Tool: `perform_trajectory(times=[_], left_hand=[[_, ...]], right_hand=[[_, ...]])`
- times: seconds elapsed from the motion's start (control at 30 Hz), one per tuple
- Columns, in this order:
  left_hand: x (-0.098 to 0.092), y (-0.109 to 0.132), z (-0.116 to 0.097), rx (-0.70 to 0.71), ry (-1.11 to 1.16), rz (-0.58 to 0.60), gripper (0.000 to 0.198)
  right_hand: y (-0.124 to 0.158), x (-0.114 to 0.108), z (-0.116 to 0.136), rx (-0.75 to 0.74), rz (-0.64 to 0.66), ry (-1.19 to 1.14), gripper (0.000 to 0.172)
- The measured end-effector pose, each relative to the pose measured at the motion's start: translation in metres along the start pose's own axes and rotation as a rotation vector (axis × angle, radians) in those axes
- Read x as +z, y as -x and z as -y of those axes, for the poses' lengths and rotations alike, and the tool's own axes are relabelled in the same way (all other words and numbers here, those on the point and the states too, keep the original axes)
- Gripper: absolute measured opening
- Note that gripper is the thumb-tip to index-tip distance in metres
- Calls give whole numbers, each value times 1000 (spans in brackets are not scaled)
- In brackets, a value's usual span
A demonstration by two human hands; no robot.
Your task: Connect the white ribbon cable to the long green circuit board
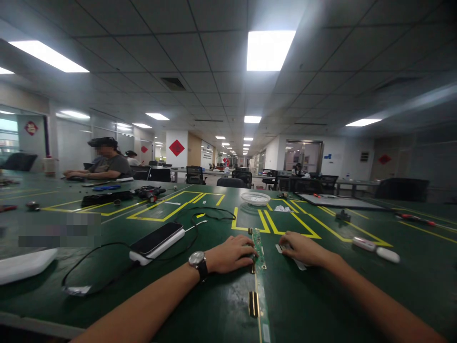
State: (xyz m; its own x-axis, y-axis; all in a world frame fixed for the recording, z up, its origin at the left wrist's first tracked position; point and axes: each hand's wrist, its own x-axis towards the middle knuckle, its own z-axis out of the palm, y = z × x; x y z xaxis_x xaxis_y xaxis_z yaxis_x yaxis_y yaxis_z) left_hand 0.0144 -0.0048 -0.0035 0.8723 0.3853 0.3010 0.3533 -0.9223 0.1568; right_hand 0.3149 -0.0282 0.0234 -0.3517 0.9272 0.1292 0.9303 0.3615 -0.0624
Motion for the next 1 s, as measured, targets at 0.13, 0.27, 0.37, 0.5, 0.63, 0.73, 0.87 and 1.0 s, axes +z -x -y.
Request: perform_trajectory(times=[0.13, 0.27, 0.37, 0.5, 0.63, 0.73, 0.87, 1.0], left_hand=[[0, 0, 0, -26, 26, 43, 40], [1, 0, 0, -28, 45, 89, 42], [2, -1, 1, -14, 46, 84, 42], [2, -2, 2, 5, 53, 88, 42], [0, -2, 2, 3, 63, 113, 43], [0, -3, 1, -4, 65, 117, 43], [2, -3, 2, -3, 64, 105, 42], [2, -4, 2, -11, 68, 112, 41]], right_hand=[[-6, 6, 6, -83, -19, -89, 25], [-10, 6, 18, -116, -23, -132, 25], [-8, 2, 15, -194, -49, -160, 29], [-4, -1, 4, -308, 33, -231, 50], [-5, 1, 5, -312, 34, -231, 36], [-8, 3, 11, -298, -5, -208, 25], [-12, 8, 19, -292, -45, -163, 21], [-17, 14, 20, -295, -80, -169, 20]])
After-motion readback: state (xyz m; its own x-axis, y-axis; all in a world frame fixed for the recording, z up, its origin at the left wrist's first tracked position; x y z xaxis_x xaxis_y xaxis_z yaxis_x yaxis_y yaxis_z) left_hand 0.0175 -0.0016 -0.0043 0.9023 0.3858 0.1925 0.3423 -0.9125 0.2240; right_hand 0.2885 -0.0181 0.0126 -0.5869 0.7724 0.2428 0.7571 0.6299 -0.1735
